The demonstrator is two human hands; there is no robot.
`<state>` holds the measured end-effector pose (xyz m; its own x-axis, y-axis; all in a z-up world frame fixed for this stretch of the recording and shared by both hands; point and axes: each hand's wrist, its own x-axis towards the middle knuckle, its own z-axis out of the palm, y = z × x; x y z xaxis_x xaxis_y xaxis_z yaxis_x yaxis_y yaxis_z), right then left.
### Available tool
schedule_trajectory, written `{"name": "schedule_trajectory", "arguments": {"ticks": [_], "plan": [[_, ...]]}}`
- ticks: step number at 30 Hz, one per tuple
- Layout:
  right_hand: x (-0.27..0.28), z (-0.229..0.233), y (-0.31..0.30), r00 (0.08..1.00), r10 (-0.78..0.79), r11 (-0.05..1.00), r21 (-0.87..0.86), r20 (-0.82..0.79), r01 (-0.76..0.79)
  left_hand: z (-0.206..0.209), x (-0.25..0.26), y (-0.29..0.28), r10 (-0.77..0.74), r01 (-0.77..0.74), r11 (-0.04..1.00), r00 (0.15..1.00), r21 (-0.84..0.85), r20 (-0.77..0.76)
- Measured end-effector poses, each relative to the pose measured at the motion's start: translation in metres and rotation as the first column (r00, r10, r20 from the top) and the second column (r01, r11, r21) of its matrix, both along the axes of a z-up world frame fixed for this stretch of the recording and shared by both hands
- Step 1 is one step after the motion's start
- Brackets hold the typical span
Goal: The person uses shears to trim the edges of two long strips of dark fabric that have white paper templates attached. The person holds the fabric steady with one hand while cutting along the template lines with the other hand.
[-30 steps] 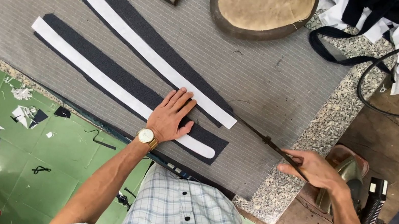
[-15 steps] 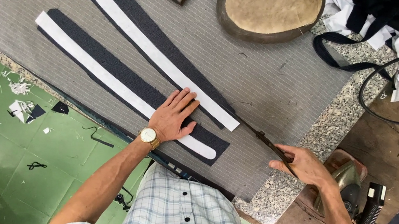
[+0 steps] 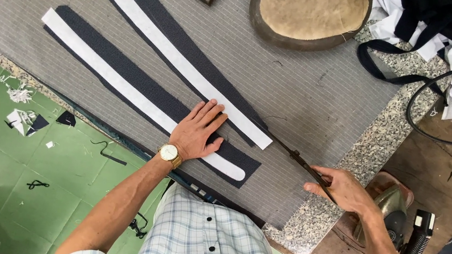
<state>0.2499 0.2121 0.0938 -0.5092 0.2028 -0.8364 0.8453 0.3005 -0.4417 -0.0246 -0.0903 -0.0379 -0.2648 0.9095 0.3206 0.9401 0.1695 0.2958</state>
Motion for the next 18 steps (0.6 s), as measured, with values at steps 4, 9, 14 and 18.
{"name": "schedule_trajectory", "arguments": {"ticks": [4,9,14,18], "plan": [[0.003,-0.006,0.002,1.000,0.004,1.000,0.001,-0.018,-0.004,0.001,0.000,0.000,0.002,-0.002,1.000,1.000,0.005,0.005],[0.011,-0.018,0.002,0.999,-0.004,1.000,-0.005,-0.046,0.003,0.001,0.000,0.000,0.000,0.000,1.000,1.000,0.014,0.004],[0.004,-0.007,-0.004,0.999,-0.041,0.999,-0.036,-0.034,0.040,0.002,-0.001,0.001,-0.003,0.003,1.000,1.000,0.025,0.000],[0.007,-0.004,-0.005,0.996,-0.085,0.996,-0.037,0.005,0.085,0.002,-0.001,0.000,-0.002,0.002,1.000,1.000,0.028,-0.007]]}}
